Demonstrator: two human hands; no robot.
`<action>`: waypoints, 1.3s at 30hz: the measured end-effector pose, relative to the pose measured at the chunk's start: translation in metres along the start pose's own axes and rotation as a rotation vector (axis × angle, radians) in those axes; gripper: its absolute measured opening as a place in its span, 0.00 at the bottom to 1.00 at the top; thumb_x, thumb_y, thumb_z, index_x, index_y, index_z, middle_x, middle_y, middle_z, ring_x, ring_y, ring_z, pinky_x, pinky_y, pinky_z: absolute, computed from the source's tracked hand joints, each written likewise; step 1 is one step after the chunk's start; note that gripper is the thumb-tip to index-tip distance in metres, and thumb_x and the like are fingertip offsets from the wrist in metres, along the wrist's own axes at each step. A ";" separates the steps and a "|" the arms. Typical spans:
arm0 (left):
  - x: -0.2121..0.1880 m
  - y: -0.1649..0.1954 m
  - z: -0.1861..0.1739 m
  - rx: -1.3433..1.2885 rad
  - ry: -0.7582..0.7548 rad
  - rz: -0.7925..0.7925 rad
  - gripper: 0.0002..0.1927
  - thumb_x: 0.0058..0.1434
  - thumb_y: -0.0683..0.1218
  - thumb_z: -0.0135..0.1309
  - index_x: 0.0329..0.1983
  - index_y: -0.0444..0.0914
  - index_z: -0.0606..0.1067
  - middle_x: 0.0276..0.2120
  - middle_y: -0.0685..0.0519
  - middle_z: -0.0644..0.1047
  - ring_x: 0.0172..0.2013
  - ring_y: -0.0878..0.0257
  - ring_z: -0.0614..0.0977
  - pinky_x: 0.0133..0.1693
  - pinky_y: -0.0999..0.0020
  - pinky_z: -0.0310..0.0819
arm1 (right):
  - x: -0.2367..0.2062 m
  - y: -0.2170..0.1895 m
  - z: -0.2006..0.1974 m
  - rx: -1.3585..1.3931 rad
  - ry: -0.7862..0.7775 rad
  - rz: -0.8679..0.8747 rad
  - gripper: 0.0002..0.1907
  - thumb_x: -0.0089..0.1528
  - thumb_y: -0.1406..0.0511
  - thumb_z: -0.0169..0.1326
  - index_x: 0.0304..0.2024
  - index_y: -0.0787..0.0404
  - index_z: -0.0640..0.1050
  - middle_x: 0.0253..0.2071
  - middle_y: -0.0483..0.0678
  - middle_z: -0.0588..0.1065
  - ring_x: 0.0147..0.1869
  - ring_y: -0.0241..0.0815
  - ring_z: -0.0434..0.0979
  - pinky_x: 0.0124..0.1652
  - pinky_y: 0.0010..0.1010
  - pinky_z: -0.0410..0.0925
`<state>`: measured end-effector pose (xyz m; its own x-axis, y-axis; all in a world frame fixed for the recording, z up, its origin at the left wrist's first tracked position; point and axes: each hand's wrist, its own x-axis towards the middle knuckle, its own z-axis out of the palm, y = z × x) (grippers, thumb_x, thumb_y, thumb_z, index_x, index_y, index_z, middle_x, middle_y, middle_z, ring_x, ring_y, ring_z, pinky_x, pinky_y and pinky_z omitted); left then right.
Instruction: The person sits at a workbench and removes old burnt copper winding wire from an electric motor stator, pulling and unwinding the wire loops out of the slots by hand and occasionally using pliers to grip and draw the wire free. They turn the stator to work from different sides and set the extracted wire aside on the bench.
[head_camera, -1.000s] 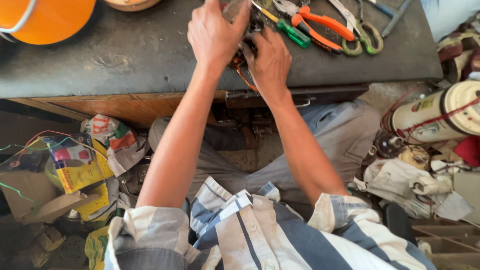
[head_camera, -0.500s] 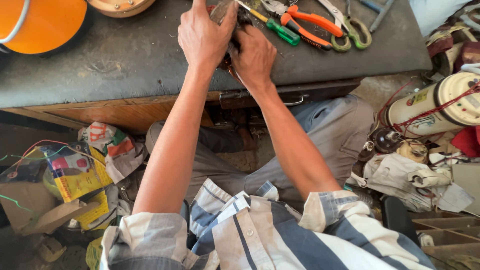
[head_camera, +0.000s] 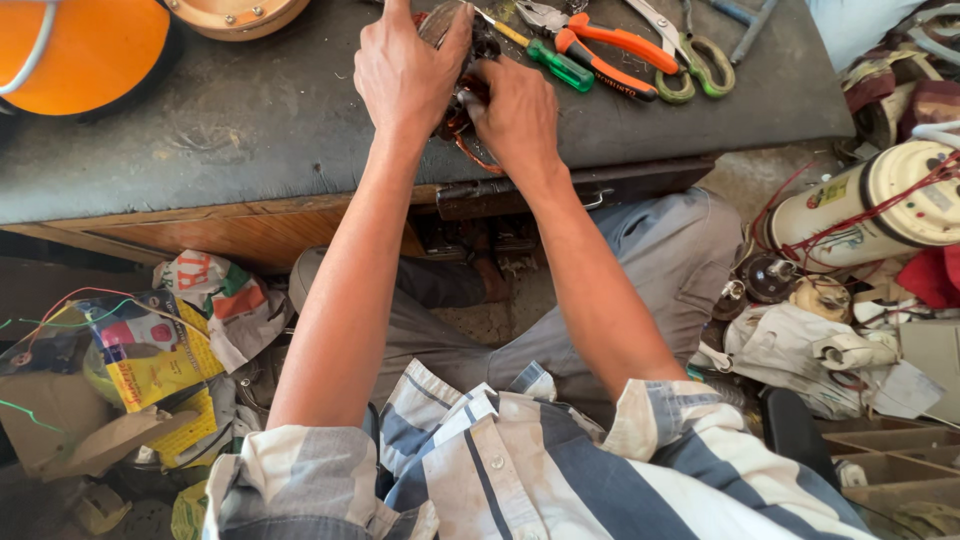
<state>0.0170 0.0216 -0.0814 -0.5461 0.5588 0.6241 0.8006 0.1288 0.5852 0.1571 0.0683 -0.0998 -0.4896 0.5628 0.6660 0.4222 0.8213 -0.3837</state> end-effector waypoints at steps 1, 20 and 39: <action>0.000 0.001 0.000 -0.001 0.010 0.007 0.32 0.63 0.67 0.60 0.51 0.37 0.74 0.33 0.38 0.82 0.35 0.37 0.84 0.36 0.45 0.79 | 0.000 -0.001 0.002 0.001 0.014 0.023 0.14 0.52 0.68 0.69 0.39 0.63 0.82 0.36 0.53 0.79 0.41 0.59 0.79 0.39 0.47 0.69; 0.001 0.002 0.004 0.029 0.050 0.029 0.29 0.60 0.65 0.62 0.46 0.36 0.76 0.34 0.38 0.81 0.35 0.38 0.82 0.37 0.44 0.77 | 0.000 -0.009 0.002 0.558 0.109 0.289 0.10 0.56 0.68 0.65 0.40 0.63 0.84 0.33 0.52 0.84 0.34 0.48 0.86 0.37 0.34 0.74; 0.003 0.001 0.003 -0.033 0.040 0.036 0.27 0.59 0.65 0.62 0.41 0.37 0.79 0.34 0.41 0.83 0.36 0.40 0.83 0.37 0.45 0.77 | 0.008 0.004 0.021 0.316 0.208 0.039 0.08 0.50 0.72 0.63 0.32 0.65 0.81 0.28 0.54 0.80 0.33 0.54 0.83 0.34 0.41 0.74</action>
<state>0.0170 0.0260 -0.0805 -0.5273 0.5297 0.6644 0.8115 0.0820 0.5786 0.1386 0.0777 -0.1093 -0.2987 0.5896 0.7504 0.1657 0.8064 -0.5677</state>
